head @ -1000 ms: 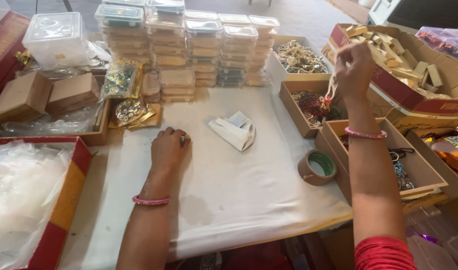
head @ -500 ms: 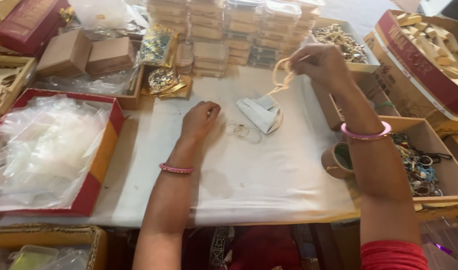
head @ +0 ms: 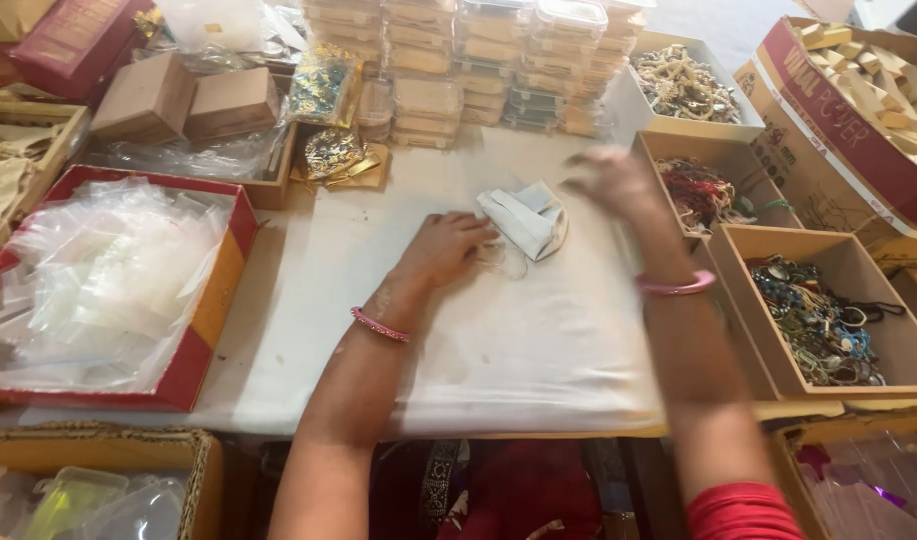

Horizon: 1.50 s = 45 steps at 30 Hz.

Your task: The person wipes a jewelry chain with a cloth, places it into a small plastic bag, and then puts the bag into a clear plastic container.

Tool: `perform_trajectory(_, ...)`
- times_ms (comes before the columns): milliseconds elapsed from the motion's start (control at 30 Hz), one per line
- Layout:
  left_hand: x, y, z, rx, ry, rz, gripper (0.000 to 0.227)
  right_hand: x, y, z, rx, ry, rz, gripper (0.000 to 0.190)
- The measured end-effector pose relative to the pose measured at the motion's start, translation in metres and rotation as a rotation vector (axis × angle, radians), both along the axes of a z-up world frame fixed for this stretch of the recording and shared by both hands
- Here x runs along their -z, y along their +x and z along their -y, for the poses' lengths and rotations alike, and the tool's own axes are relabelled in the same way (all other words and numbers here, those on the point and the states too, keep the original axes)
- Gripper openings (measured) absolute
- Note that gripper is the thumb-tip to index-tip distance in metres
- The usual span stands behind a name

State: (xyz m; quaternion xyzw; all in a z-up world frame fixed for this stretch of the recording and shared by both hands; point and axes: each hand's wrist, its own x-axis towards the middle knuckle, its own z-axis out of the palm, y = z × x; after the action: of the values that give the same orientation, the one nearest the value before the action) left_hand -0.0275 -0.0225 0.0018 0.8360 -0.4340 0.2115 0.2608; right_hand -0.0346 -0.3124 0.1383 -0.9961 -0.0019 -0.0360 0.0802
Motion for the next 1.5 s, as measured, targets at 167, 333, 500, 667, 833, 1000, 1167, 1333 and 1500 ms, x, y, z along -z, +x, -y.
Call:
perform_trajectory(167, -0.021, -0.021, 0.007, -0.105, 0.182, -0.202, 0.014, 0.094, 0.015, -0.057, -0.137, 0.045, 0.090, 0.051)
perform_trajectory(333, -0.002, -0.009, 0.012, -0.165, 0.134, -0.234, 0.017, 0.164, 0.031, -0.034, -0.286, 0.171, 0.459, 0.034)
perform_trajectory(500, -0.022, -0.014, -0.003, -0.258, 0.030, 0.269, 0.036, 0.096, -0.022, -0.089, -0.341, 0.531, 0.657, 0.032)
perform_trajectory(667, -0.015, 0.005, -0.039, -0.584, -0.129, 0.116, 0.019, 0.095, -0.038, -0.118, -0.648, 0.515, 0.393, 0.033)
perform_trajectory(833, -0.011, 0.023, -0.065, -0.842, -0.316, -0.199, 0.017, 0.111, -0.017, -0.088, -0.739, 0.699, 0.101, 0.027)
perform_trajectory(1000, -0.010, 0.028, -0.057, -0.741, -0.337, -0.601, 0.025, 0.111, -0.009, -0.049, -0.275, 0.482, 0.233, 0.025)
perform_trajectory(1167, -0.024, 0.005, -0.043, -0.733, -0.146, -0.550, 0.029, 0.125, -0.002, -0.047, -0.024, 0.082, 0.510, 0.033)
perform_trajectory(1333, -0.046, -0.016, -0.041, -0.672, -0.112, -0.439, 0.037, 0.099, -0.028, -0.110, -0.372, 0.104, 0.742, 0.054)
perform_trajectory(1500, -0.052, -0.017, -0.040, -0.685, -0.065, -0.536, 0.032, 0.112, -0.026, -0.138, -0.575, -0.021, 0.170, 0.051)
